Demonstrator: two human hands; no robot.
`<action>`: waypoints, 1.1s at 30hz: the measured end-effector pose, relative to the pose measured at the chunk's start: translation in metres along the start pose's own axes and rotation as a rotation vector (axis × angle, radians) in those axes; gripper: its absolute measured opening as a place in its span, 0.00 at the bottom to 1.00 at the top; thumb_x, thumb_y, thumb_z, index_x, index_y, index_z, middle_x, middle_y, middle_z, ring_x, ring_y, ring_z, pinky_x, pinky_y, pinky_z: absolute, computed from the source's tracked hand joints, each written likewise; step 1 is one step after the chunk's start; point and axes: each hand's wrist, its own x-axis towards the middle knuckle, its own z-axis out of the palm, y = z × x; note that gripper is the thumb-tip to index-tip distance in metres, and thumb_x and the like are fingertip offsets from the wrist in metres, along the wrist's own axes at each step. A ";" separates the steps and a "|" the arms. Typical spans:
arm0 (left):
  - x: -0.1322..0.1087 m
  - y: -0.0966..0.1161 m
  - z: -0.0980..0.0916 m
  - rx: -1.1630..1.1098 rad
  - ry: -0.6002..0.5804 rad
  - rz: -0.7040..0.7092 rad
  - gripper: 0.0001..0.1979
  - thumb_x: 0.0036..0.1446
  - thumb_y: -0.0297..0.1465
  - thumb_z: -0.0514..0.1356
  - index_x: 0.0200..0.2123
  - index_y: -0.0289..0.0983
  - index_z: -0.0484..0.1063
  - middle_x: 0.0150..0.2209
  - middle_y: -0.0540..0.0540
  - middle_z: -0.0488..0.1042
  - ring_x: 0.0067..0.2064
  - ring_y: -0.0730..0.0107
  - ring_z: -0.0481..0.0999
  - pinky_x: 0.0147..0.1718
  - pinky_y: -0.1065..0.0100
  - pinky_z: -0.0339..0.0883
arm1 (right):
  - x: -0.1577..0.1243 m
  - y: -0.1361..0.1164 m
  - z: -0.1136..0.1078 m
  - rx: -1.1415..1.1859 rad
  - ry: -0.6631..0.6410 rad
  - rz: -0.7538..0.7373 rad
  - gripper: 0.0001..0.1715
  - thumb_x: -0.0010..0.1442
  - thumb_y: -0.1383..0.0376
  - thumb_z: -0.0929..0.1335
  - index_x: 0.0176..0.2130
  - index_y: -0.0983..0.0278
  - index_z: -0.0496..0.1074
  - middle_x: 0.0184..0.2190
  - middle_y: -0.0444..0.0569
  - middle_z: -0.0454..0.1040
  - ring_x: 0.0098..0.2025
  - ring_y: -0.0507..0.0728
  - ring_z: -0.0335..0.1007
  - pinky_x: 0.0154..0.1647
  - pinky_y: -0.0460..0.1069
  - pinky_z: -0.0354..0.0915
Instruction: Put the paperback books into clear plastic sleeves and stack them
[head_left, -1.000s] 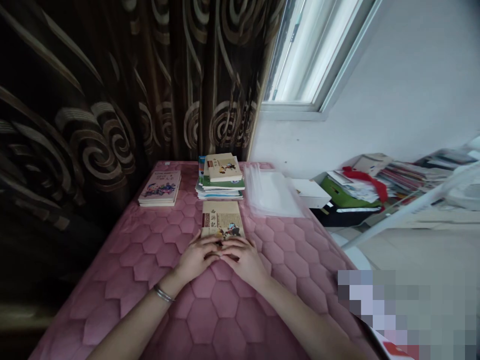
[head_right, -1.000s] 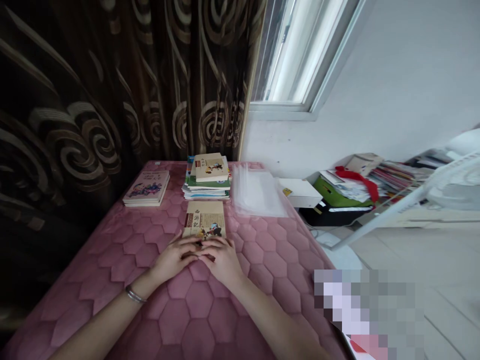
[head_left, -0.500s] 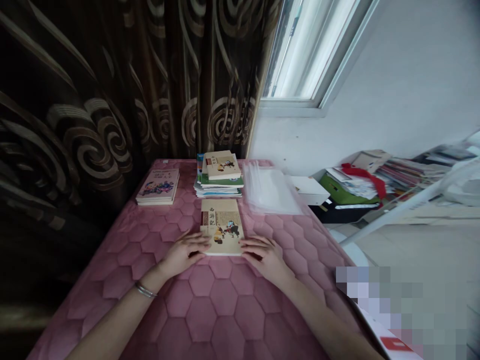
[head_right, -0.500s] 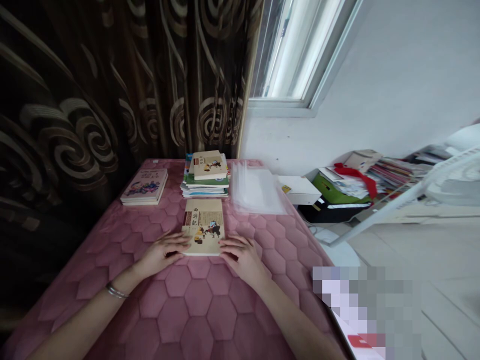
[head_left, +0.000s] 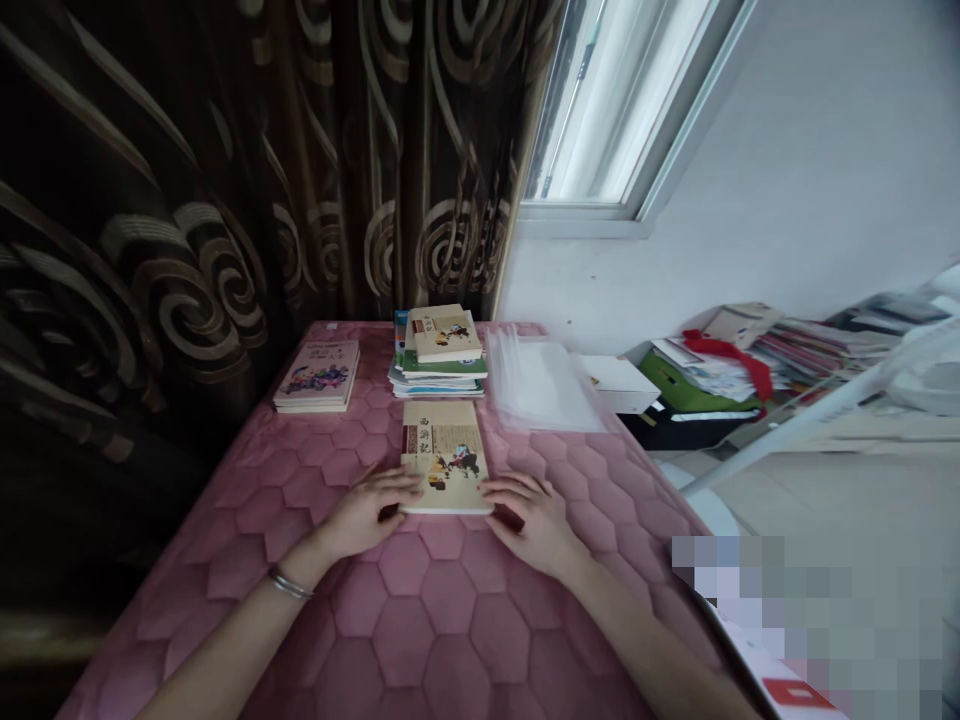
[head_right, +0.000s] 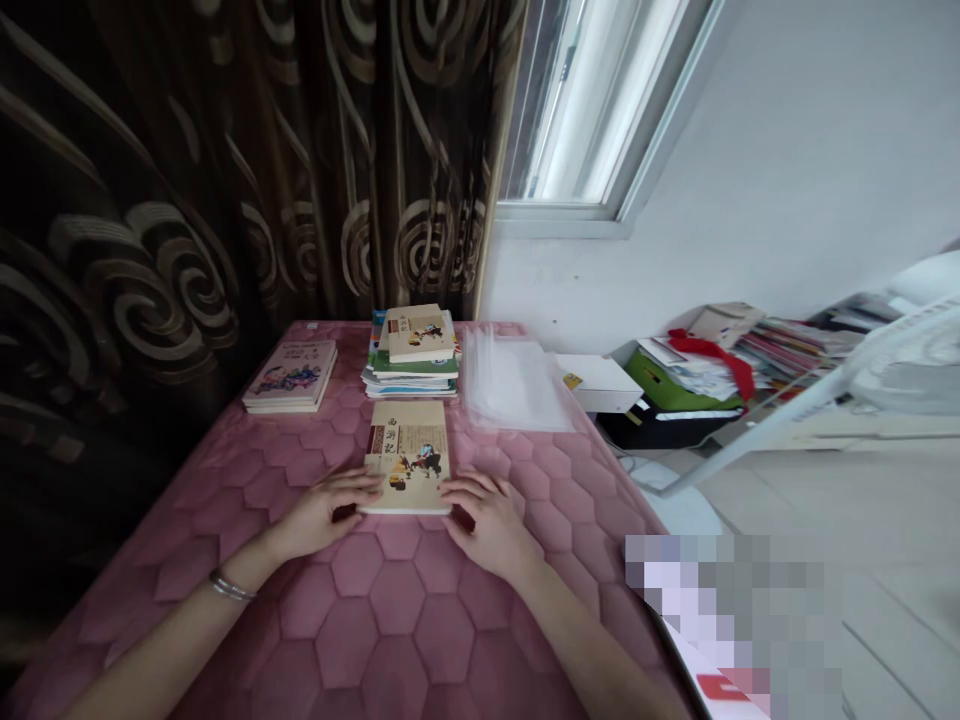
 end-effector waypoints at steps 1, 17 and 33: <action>0.001 0.005 0.002 0.036 0.016 -0.019 0.16 0.55 0.28 0.60 0.47 0.45 0.75 0.56 0.47 0.72 0.60 0.62 0.67 0.62 0.51 0.54 | 0.003 -0.006 0.000 -0.007 -0.001 0.005 0.11 0.59 0.61 0.67 0.41 0.57 0.76 0.46 0.49 0.77 0.53 0.61 0.66 0.51 0.57 0.58; 0.017 0.015 0.012 0.048 0.100 -0.047 0.05 0.52 0.30 0.65 0.35 0.45 0.77 0.48 0.51 0.77 0.53 0.66 0.72 0.63 0.51 0.42 | 0.019 -0.027 0.027 0.040 0.075 -0.055 0.07 0.62 0.61 0.68 0.38 0.55 0.77 0.44 0.44 0.79 0.54 0.59 0.66 0.55 0.58 0.53; -0.001 -0.007 0.000 0.009 0.002 -0.100 0.14 0.54 0.27 0.63 0.43 0.49 0.77 0.54 0.51 0.74 0.61 0.60 0.63 0.60 0.48 0.51 | 0.001 0.018 0.002 0.109 -0.120 -0.134 0.17 0.65 0.65 0.62 0.50 0.54 0.73 0.52 0.47 0.75 0.58 0.58 0.64 0.58 0.59 0.58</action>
